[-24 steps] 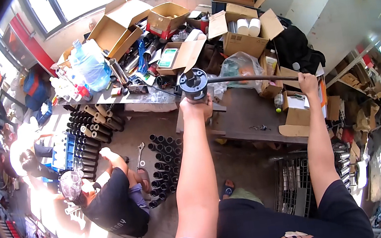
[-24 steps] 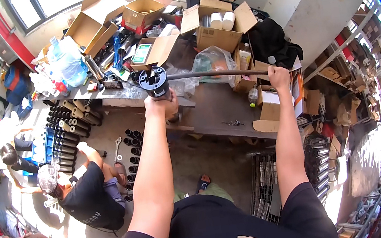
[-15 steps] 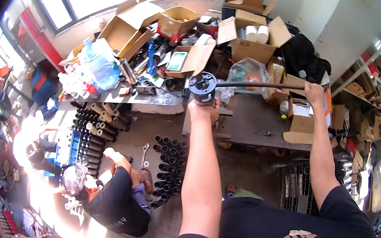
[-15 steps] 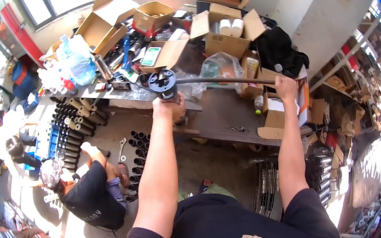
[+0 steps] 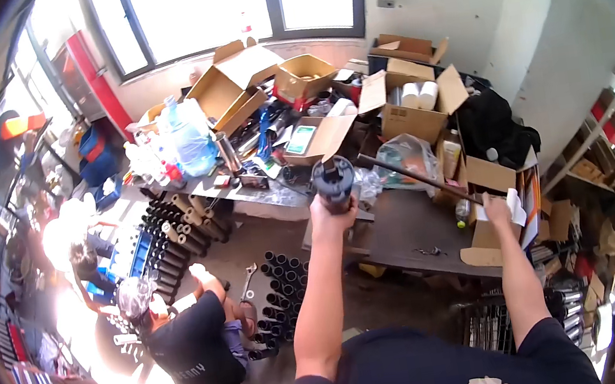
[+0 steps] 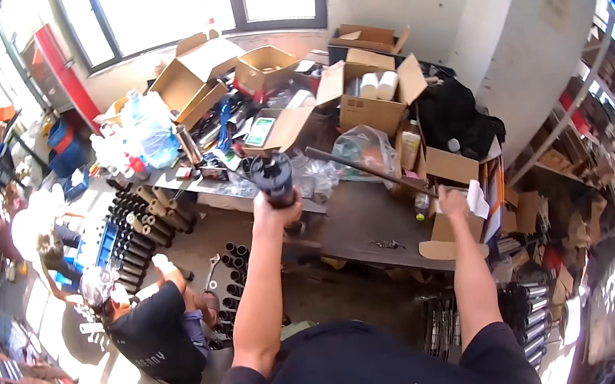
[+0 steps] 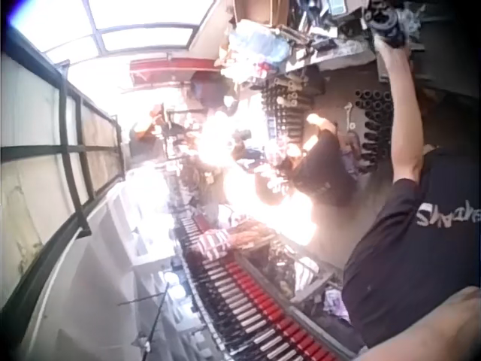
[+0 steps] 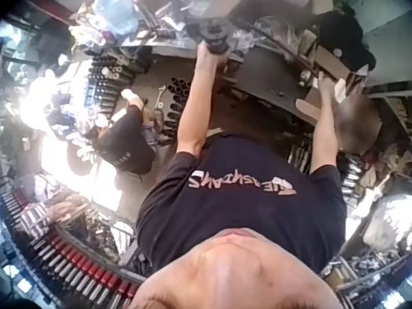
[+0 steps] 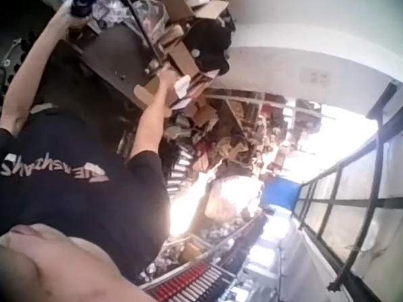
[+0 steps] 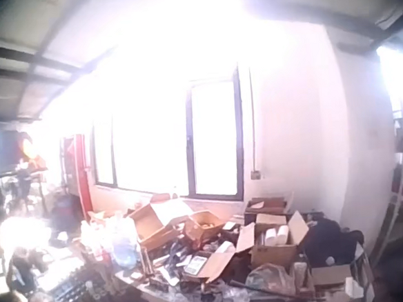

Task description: The person holds a metal cylinder and places a black end cap onto it, then tightens the cap using a horizontal bar tool mounted to the workbench.

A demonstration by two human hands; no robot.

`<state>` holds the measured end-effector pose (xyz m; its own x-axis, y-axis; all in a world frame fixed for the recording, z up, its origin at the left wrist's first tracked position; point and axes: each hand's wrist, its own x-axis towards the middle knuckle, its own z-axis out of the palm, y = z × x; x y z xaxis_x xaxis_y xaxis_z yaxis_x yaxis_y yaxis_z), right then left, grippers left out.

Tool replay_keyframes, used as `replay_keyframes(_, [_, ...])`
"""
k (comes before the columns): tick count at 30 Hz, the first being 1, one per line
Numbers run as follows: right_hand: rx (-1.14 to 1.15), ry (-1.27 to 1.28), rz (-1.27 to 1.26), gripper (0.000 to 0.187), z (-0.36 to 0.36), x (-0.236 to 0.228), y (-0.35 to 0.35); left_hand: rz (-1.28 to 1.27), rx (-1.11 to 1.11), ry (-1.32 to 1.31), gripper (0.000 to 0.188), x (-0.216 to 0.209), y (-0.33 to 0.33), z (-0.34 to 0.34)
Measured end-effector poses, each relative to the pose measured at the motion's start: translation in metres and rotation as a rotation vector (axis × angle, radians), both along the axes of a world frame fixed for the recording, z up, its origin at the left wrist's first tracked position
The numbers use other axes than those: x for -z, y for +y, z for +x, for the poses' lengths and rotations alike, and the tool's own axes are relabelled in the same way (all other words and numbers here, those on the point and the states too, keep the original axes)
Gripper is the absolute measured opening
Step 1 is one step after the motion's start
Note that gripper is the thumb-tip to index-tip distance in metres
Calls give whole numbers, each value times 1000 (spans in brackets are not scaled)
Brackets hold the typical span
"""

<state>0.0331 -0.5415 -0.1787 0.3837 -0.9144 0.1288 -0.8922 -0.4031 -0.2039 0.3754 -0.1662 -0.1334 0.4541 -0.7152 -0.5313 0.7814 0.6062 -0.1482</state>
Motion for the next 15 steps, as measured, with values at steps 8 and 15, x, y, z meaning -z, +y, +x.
replay_keyframes(8, [475,-236,845,89,-82,194,241,-270,45,-806,65,-100,61,-122])
replay_keyframes(15, [491,-865,1096,40,-35,240,265,-232,88,-1014,72,-127,68,-107])
